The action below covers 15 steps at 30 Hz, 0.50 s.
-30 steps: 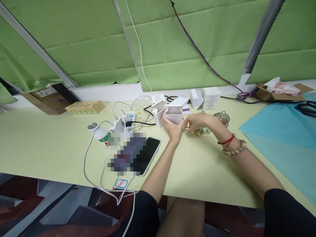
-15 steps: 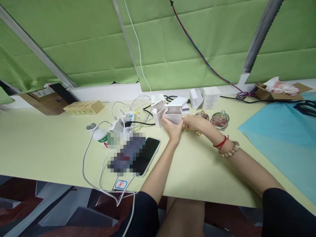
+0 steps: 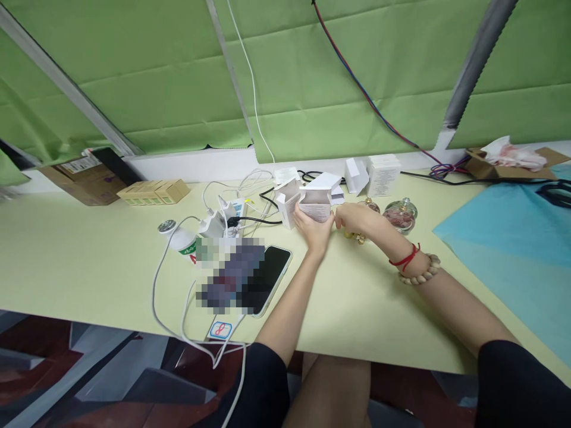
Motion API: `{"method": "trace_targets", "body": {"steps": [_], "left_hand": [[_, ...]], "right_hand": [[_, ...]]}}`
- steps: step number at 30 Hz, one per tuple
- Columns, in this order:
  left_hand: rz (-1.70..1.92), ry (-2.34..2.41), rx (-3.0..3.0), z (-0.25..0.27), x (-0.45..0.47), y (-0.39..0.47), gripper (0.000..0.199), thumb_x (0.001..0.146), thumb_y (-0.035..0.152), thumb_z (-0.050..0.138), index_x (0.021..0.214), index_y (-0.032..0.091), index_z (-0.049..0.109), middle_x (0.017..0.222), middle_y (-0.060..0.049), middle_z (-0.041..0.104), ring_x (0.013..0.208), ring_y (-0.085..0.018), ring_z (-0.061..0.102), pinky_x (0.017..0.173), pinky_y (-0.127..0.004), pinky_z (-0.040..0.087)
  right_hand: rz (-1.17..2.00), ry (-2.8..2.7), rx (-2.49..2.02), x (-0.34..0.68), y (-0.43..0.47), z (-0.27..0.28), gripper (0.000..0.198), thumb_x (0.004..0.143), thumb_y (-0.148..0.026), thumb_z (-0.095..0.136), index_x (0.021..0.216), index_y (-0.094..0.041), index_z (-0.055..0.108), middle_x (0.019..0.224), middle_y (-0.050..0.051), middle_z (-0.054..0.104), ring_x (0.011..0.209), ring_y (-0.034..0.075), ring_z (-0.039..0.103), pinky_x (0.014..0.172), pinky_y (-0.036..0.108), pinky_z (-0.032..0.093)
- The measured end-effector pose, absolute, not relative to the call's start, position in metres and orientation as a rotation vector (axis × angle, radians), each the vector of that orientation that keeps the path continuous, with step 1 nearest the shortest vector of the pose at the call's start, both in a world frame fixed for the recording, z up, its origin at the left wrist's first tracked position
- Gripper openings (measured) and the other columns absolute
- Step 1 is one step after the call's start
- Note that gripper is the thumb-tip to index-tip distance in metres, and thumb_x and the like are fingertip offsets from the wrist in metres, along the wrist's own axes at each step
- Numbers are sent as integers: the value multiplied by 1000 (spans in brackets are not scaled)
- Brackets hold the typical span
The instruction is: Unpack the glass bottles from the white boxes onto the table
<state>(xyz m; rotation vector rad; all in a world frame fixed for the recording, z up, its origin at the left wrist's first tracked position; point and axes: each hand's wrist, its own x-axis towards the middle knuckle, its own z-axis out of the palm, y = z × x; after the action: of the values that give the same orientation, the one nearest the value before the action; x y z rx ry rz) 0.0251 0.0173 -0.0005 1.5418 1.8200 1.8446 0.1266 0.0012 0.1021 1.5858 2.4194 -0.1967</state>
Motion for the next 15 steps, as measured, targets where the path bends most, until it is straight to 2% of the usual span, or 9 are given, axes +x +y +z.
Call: {"method": "trace_targets", "body": {"steps": [5,10,15], "left_hand": [[1844,1821,1542,-2,25,18,91,56,30,78,130,16,28,131,-19,45,127,-30,41,103,-41,33],[1846,1835,1558,-3,25,19,91,55,31,78,130,14,28,129,-19,46,126,-30,42,104,-40,33],[1834,1839,1569,-2,25,17,90,58,32,76,131,13,27,129,-21,45,127,-30,41,104,-41,33]], "right_hand": [[-137,2401,1600,126,1,101,39,66,-2,64,103,-13,70,105,14,69,97,27,65,75,29,47],[-108,2376,1580,124,0,100,31,66,-1,64,96,-9,71,97,17,71,89,25,67,74,27,48],[-144,2368,1656,125,-9,113,37,66,-1,64,102,-9,69,99,17,70,91,26,66,74,29,47]]}}
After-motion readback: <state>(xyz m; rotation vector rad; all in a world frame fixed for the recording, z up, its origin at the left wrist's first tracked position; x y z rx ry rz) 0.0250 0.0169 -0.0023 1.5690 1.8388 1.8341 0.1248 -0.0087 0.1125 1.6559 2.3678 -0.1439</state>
